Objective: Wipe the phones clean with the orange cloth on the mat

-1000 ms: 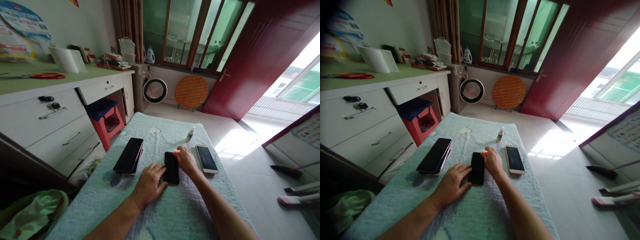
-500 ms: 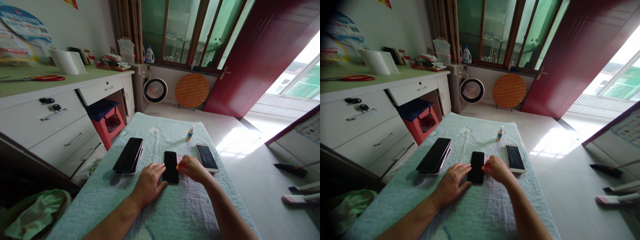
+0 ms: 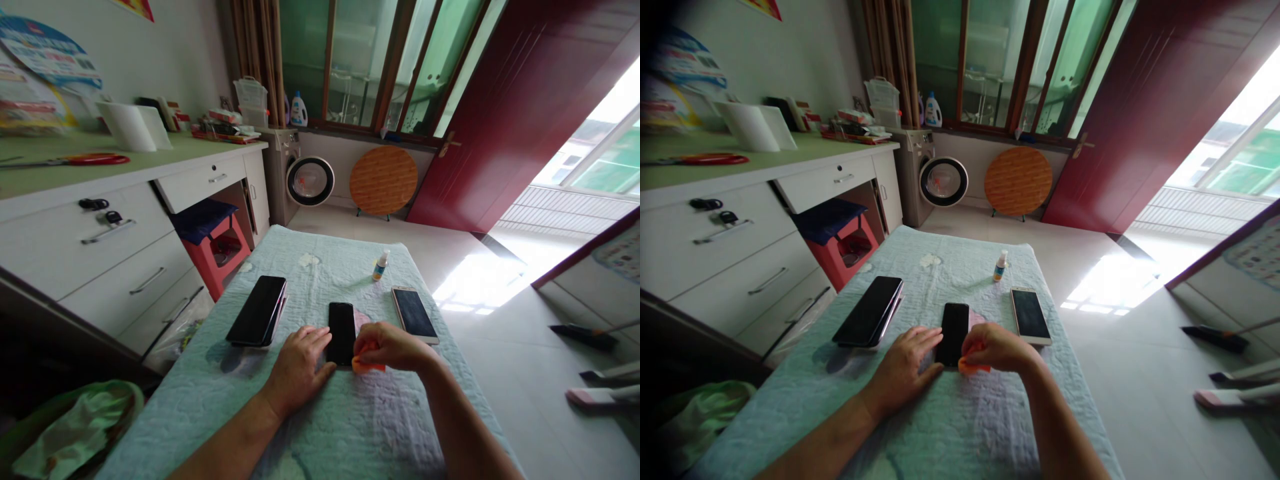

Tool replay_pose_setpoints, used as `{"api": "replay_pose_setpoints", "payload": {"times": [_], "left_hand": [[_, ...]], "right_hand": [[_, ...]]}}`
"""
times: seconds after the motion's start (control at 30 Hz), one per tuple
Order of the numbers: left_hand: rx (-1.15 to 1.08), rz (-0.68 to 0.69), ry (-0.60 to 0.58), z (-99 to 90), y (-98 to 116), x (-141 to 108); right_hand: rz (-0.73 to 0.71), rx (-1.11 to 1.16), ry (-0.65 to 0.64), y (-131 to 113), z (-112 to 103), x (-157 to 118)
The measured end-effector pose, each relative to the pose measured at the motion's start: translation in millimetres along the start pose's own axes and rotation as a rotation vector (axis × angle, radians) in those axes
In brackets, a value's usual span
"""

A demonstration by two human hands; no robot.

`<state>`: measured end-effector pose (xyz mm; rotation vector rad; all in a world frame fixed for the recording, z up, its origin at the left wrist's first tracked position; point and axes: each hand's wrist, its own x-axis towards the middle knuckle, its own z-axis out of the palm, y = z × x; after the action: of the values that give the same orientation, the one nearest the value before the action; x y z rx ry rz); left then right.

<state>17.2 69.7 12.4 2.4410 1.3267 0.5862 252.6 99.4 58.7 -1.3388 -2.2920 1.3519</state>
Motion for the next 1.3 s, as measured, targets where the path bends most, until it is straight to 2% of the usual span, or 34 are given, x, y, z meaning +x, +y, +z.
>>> {"api": "replay_pose_setpoints", "payload": {"times": [0.2,0.3,0.43,0.5,0.57,0.73,0.9,1.13,1.3], "left_hand": [[-0.007,0.013,-0.017,-1.9,-0.8,1.1],[-0.013,0.017,-0.013,-2.6,-0.4,1.4],[-0.013,0.014,-0.004,-2.8,0.7,1.4],[-0.014,0.012,-0.002,-2.8,1.2,1.5],[-0.014,0.011,-0.003,-3.0,1.6,1.7],[-0.021,0.011,0.003,-2.8,1.2,2.2],[-0.018,0.01,0.002,-1.4,-0.4,1.5],[-0.012,0.019,-0.005,-0.3,-2.3,0.6],[-0.01,0.016,-0.012,-0.6,-2.3,0.2]], "right_hand": [[0.005,-0.235,0.289,6.7,9.3,15.8],[0.046,-0.307,0.509,18.8,10.8,27.5],[0.169,-0.306,0.85,33.4,12.5,43.9],[0.221,-0.301,0.946,35.9,14.1,49.8],[0.249,-0.318,0.939,34.4,16.0,52.8],[0.27,-0.418,0.751,21.9,18.3,49.1],[0.244,-0.452,0.639,17.2,16.1,43.0],[0.148,-0.396,0.574,19.7,12.9,34.4],[0.073,-0.374,0.445,15.0,10.2,21.7]]}}
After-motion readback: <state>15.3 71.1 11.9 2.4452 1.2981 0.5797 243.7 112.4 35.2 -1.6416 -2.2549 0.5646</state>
